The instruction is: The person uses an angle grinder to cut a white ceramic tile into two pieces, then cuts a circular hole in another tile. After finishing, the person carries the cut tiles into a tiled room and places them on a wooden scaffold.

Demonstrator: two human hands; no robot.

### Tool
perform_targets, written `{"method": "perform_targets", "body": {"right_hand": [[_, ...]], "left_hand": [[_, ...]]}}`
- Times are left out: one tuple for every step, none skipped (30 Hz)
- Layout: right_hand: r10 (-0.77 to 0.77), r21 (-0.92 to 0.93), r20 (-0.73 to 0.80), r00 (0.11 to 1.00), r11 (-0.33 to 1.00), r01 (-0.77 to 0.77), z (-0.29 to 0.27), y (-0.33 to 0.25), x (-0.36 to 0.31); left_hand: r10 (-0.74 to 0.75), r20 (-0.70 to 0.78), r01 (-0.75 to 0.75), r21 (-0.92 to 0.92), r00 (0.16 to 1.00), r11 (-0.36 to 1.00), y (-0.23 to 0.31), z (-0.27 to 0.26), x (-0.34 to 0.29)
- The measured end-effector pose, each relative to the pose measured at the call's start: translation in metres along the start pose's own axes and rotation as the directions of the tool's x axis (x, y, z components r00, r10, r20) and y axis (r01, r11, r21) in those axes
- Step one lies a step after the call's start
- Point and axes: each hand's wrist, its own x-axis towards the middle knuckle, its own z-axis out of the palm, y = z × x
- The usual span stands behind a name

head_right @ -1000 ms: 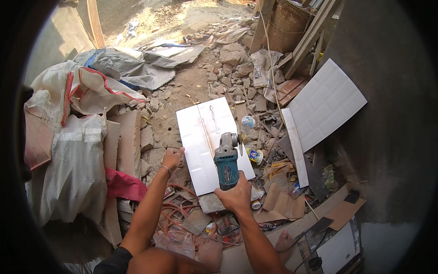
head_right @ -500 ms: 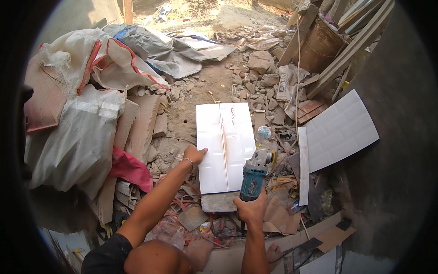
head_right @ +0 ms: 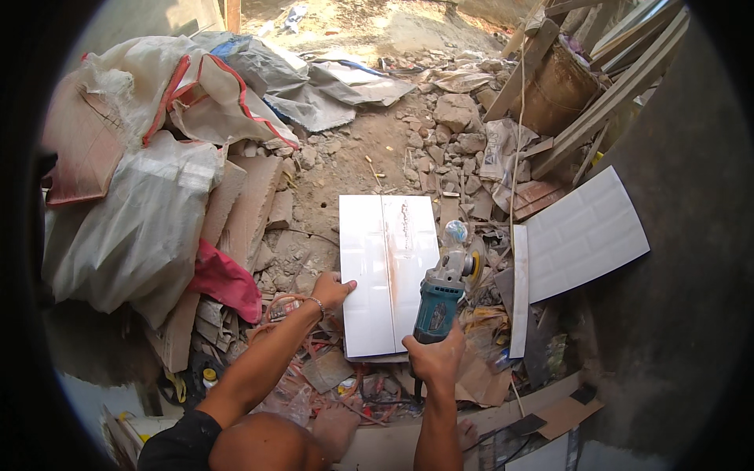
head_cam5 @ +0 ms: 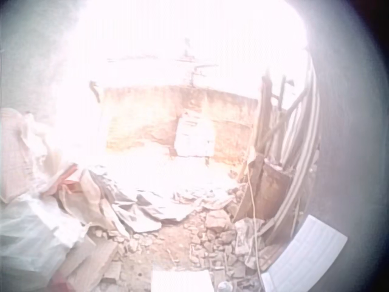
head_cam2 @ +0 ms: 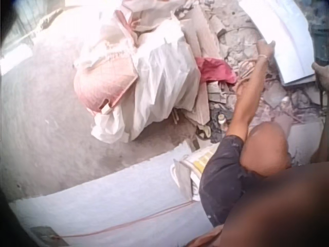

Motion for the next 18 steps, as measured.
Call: {"method": "perform_targets", "body": {"right_hand": [[0.016, -0.027, 0.01, 1.0, 1.0, -0.016, 0.0, -0.002, 0.001], [-0.01, -0.039, 0.02, 1.0, 0.999, 0.011, 0.002, -0.004, 0.001], [0.025, -0.057, 0.018, 1.0, 0.998, -0.024, 0.005, -0.006, 0.002], [0.016, -0.061, 0.017, 1.0, 0.998, -0.015, 0.008, -0.008, 0.004], [0.006, -0.067, 0.018, 1.0, 0.998, -0.005, 0.012, -0.01, 0.006], [-0.007, -0.052, 0.047, 0.999, 0.999, 0.009, 0.015, -0.012, 0.01], [-0.02, -0.037, 0.077, 0.997, 0.999, 0.023, 0.019, -0.014, 0.014], [-0.04, -0.024, 0.105, 0.994, 0.999, 0.043, 0.023, -0.016, 0.018], [-0.061, -0.039, 0.125, 0.99, 0.997, 0.066, 0.03, -0.019, 0.023], [-0.048, -0.064, 0.146, 0.988, 0.996, 0.058, 0.035, -0.022, 0.029], [-0.031, -0.087, 0.167, 0.985, 0.995, 0.046, 0.042, -0.024, 0.035], [-0.027, -0.108, 0.183, 0.983, 0.993, 0.047, 0.049, -0.027, 0.042], [-0.003, -0.082, 0.225, 0.974, 0.996, 0.022, 0.058, -0.029, 0.049], [-0.016, -0.101, 0.237, 0.971, 0.994, 0.041, 0.067, -0.031, 0.057], [-0.026, -0.121, 0.249, 0.968, 0.991, 0.058, 0.076, -0.033, 0.065], [-0.029, -0.154, 0.255, 0.966, 0.986, 0.07, 0.086, -0.034, 0.073], [-0.046, -0.143, 0.262, 0.964, 0.986, 0.086, 0.096, -0.034, 0.08], [-0.013, -0.156, 0.289, 0.957, 0.986, 0.061, 0.104, -0.034, 0.088]], "left_hand": [[-0.014, -0.001, 0.014, -0.008, 1.0, 1.0, -0.006, 0.003, -0.009], [-0.023, 0.002, 0.023, -0.022, 1.0, 1.0, -0.011, 0.006, -0.018], [-0.031, 0.002, 0.031, 0.008, 1.0, 0.999, -0.014, 0.008, -0.024], [-0.003, -0.013, 0.004, 0.047, 1.0, 0.999, -0.016, 0.008, -0.029], [0.003, -0.015, -0.002, 0.084, 1.0, 0.997, -0.016, 0.007, -0.034], [-0.012, -0.006, 0.013, 0.116, 1.0, 0.993, -0.014, 0.006, -0.038], [0.003, -0.019, 0.001, 0.215, 1.0, 0.977, -0.011, 0.003, -0.04], [-0.002, -0.02, 0.008, 0.311, 1.0, 0.95, -0.007, -0.001, -0.042], [-0.002, -0.027, 0.013, 0.404, 1.0, 0.915, -0.002, -0.004, -0.043], [0.013, -0.025, -0.001, 0.425, 1.0, 0.905, 0.003, -0.006, -0.045], [0.031, -0.026, -0.016, 0.45, 0.999, 0.893, 0.007, -0.008, -0.047], [0.021, -0.018, -0.01, 0.481, 1.0, 0.876, 0.011, -0.011, -0.048], [0.037, -0.011, -0.026, 0.502, 0.999, 0.864, 0.015, -0.013, -0.049], [0.02, 0.003, -0.019, 0.525, 1.0, 0.851, 0.017, -0.014, -0.049], [0.017, 0.008, -0.019, 0.541, 1.0, 0.841, 0.019, -0.014, -0.049], [0.064, -0.051, -0.026, 0.546, 0.997, 0.838, 0.02, -0.016, -0.048], [0.126, -0.116, -0.043, 0.545, 0.985, 0.838, 0.02, -0.018, -0.047], [0.152, -0.177, -0.035, 0.535, 0.972, 0.844, 0.021, -0.019, -0.044]]}}
